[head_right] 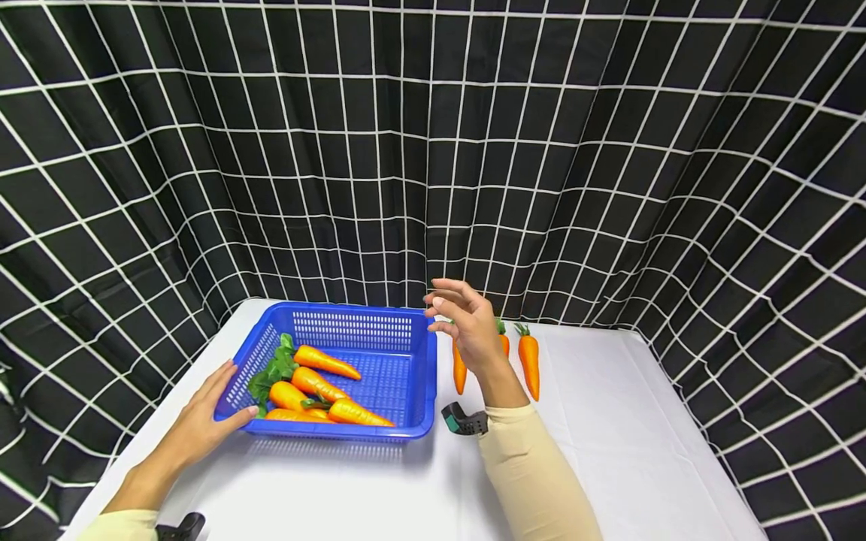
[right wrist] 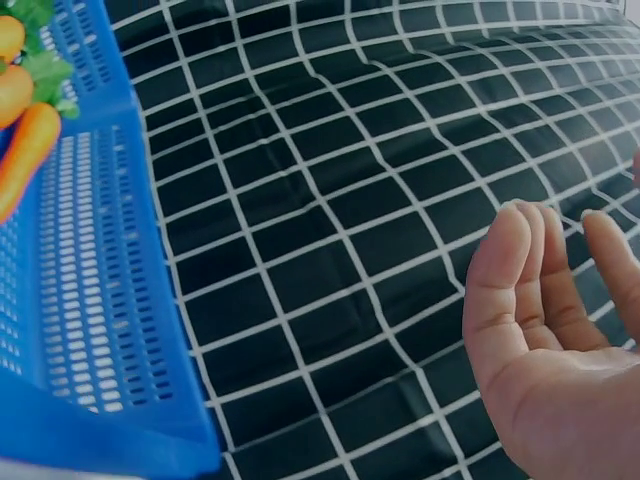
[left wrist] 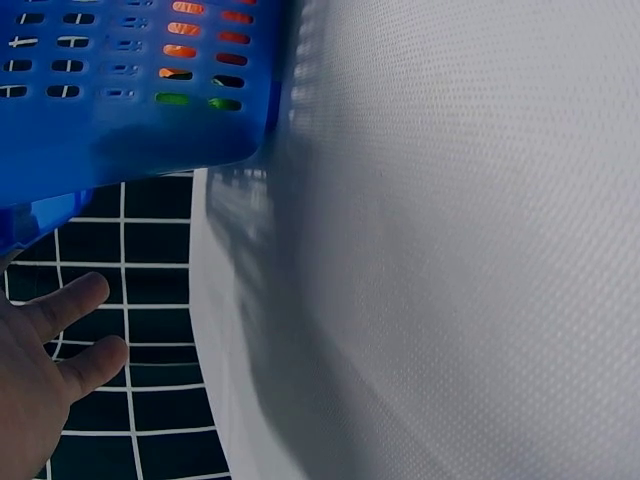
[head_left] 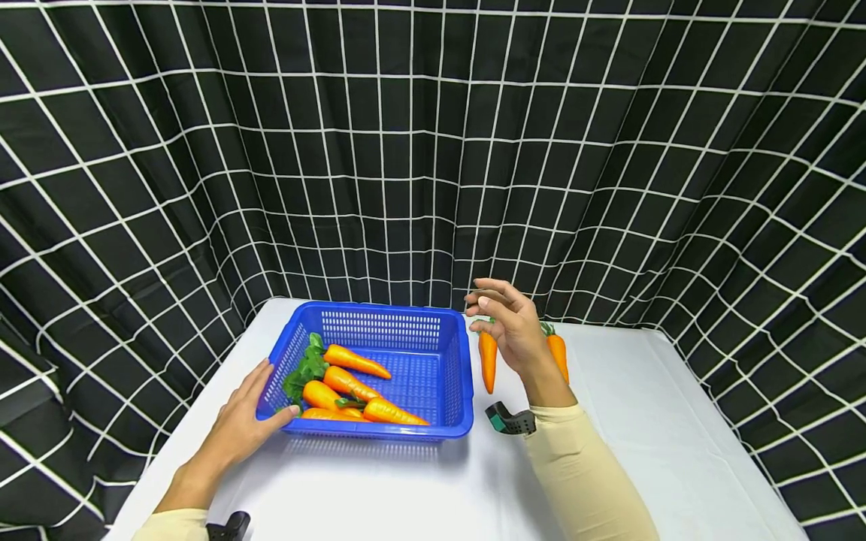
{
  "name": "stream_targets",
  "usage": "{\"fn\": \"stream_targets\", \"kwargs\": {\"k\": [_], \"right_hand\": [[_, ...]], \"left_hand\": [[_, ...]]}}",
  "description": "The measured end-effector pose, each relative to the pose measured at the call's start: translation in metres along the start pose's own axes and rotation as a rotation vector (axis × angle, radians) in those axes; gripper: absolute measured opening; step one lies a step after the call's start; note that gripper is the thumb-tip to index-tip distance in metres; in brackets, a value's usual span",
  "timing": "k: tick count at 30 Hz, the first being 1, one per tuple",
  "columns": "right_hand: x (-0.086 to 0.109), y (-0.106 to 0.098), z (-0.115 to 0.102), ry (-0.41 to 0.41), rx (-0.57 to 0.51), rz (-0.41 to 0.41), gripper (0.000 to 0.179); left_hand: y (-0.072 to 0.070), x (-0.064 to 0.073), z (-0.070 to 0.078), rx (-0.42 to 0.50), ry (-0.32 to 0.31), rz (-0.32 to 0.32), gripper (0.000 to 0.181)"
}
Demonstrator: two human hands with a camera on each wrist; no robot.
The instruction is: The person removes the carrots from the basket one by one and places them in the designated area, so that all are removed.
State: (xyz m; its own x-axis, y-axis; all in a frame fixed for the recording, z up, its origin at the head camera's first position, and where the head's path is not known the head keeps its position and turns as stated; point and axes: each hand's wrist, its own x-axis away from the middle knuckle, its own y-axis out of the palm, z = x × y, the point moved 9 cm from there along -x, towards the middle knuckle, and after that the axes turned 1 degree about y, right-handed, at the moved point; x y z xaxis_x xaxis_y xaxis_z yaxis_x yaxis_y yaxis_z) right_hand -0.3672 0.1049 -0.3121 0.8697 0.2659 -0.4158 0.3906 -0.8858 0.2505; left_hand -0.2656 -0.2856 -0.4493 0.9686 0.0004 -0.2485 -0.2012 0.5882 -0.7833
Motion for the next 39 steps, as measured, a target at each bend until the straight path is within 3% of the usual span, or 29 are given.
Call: {"fn": "stream_targets", "kwargs": {"k": [17,22,30,39], "right_hand": [[-0.033,0.036,0.046,0.079,0.077,-0.148,0.035],[-0.036,0.042,0.059,0.097,0.084,-0.181,0.031],[-0.039,0.051,0.075,0.119,0.098,-0.238,0.042],[-0.04,0.064,0.096,0.188,0.163,-0.287,0.035]], "left_hand": [[-0.001,-0.001,-0.003,0.002,-0.008,0.013,0.091],[-0.001,-0.002,-0.003,0.0,-0.003,0.016,0.091],[0.001,-0.001,-0.003,-0.007,-0.012,0.007,0.092],[0.001,0.0,-0.002,-0.006,-0.013,0.002,0.092]]}}
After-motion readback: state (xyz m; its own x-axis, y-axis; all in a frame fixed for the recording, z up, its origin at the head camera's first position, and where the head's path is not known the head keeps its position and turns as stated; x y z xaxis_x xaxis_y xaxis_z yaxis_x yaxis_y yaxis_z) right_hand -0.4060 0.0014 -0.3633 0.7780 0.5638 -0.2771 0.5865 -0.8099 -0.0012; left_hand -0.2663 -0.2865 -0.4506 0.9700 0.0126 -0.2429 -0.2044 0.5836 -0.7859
